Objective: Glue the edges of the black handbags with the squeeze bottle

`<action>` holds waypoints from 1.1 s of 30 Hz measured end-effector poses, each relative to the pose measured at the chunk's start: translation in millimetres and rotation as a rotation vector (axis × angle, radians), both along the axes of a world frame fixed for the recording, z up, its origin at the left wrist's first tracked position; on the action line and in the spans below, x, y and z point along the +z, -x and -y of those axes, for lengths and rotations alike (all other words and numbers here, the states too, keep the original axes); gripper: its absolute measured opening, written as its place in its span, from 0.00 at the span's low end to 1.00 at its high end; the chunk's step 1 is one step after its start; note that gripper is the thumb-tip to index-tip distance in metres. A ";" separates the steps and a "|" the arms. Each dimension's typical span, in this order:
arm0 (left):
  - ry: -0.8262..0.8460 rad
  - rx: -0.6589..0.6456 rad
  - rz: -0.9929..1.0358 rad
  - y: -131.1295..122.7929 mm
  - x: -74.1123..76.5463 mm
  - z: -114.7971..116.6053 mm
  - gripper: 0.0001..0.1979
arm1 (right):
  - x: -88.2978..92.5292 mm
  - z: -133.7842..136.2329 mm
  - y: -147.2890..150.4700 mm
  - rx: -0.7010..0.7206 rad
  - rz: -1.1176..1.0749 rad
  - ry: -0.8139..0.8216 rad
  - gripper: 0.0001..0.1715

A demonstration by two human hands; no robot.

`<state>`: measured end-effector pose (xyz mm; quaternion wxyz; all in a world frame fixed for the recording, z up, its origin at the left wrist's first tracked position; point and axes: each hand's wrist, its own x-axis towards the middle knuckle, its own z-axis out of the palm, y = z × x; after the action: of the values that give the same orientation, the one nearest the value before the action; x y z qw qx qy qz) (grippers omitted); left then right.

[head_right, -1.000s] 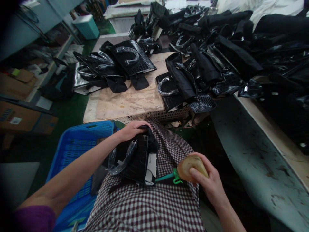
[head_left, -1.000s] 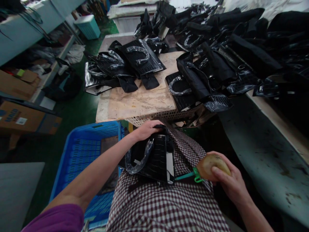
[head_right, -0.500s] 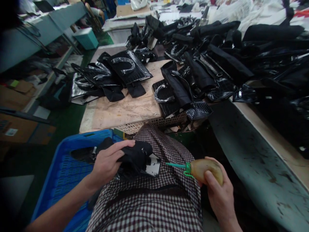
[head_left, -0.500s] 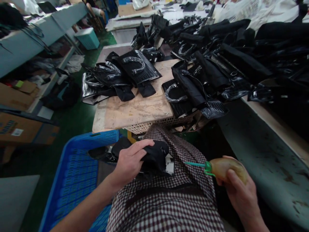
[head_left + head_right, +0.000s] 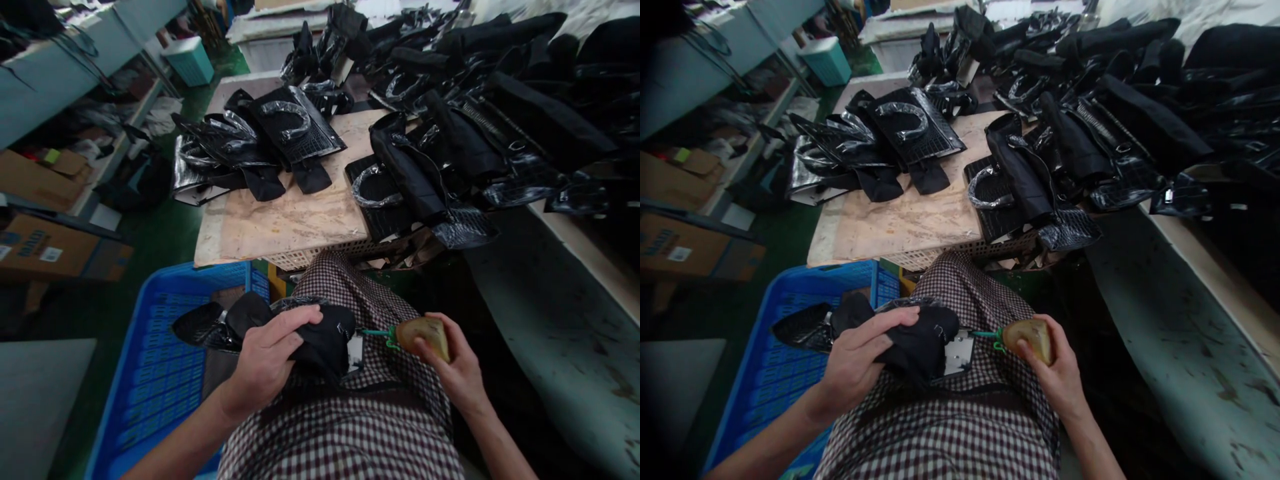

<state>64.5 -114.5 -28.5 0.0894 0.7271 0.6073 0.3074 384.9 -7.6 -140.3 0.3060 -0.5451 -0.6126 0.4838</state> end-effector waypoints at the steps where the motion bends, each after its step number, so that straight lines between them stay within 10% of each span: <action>1: 0.001 0.003 -0.002 -0.2 -0.8 1.6 0.15 | -0.6 -0.7 0.0 0.017 0.012 -0.012 0.29; 33: -0.001 -0.033 0.101 -3.3 1.1 13.7 0.13 | -9.9 12.8 -15.4 -0.018 -0.037 0.110 0.30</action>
<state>67.8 -128.3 -27.4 0.1246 0.7206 0.5898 0.3426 400.3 -20.5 -150.2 0.2911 -0.5575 -0.5744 0.5239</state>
